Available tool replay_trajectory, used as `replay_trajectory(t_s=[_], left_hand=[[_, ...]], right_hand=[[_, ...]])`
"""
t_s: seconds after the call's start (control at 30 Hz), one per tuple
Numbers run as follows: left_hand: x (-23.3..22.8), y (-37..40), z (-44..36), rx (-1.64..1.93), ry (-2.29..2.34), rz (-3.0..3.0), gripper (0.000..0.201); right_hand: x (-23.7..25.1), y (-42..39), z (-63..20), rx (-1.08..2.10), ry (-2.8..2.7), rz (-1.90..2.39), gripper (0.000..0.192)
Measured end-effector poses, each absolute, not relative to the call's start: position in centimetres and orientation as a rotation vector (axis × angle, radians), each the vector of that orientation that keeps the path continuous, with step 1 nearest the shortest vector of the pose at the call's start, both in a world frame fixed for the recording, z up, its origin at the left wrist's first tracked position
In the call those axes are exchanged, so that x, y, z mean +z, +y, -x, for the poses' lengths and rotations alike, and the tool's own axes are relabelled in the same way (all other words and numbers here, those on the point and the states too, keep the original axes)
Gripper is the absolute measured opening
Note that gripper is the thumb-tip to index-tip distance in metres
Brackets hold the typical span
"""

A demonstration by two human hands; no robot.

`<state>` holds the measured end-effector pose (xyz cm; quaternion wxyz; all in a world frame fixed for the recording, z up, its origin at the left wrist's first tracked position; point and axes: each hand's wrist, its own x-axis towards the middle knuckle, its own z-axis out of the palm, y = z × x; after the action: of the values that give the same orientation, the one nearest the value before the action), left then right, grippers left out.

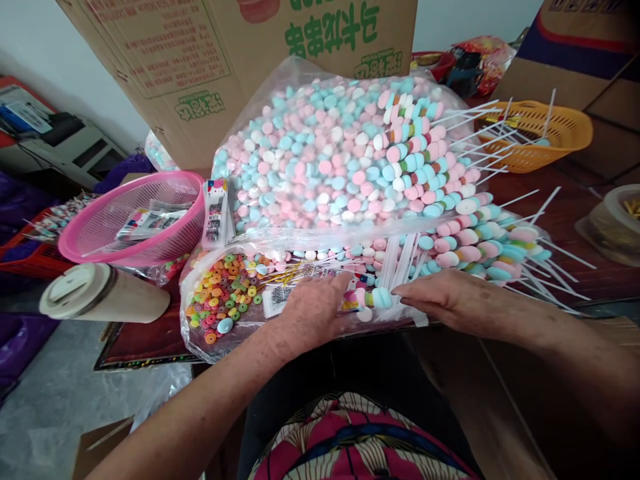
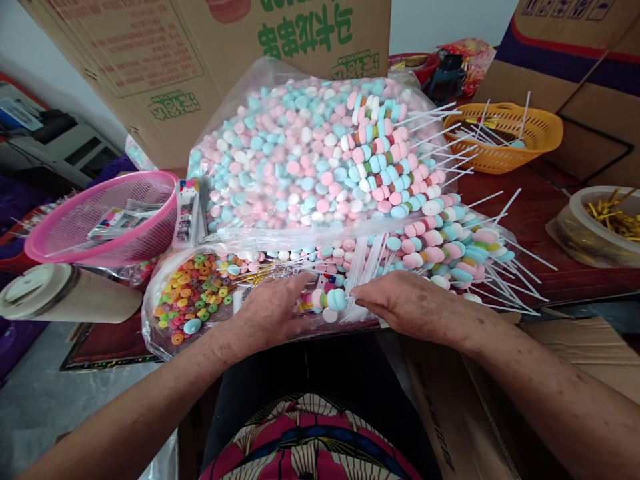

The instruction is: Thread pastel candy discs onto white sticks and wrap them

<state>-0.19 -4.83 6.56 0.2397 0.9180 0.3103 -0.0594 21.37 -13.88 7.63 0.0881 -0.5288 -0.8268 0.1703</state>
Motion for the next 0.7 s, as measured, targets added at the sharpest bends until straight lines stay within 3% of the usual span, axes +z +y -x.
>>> replay_trajectory(t_s=[0.07,0.13,0.27,0.37,0.57,0.7], left_hand=[[6.7,-4.2,1.3,-0.233,0.792,-2.429,0.041],[6.7,-3.6,2.1,-0.32,0.592,-2.189,0.031],[6.3,-3.1,2.5,-0.451,0.439,-1.681,0.032],[6.1,-3.1,2.1,-0.471,0.462,-1.559,0.034],[6.6,-3.6,1.7,-0.456,0.471,-1.838,0.036],[7.0,-5.2,1.0,-0.405,0.716,-2.312,0.034]], right_hand=[[7.2,-14.1,-21.9,0.512,-2.466,1.465,0.03],[6.9,-14.4,-22.1,0.258,-2.519,1.368,0.033],[7.3,-15.0,-21.9,-0.511,-2.603,1.215,0.035],[7.9,-15.4,-21.1,-0.656,-2.605,1.126,0.032],[7.4,-15.3,-20.8,-0.27,-2.637,1.339,0.036],[7.7,-15.1,-20.4,0.385,-2.544,1.567,0.028]])
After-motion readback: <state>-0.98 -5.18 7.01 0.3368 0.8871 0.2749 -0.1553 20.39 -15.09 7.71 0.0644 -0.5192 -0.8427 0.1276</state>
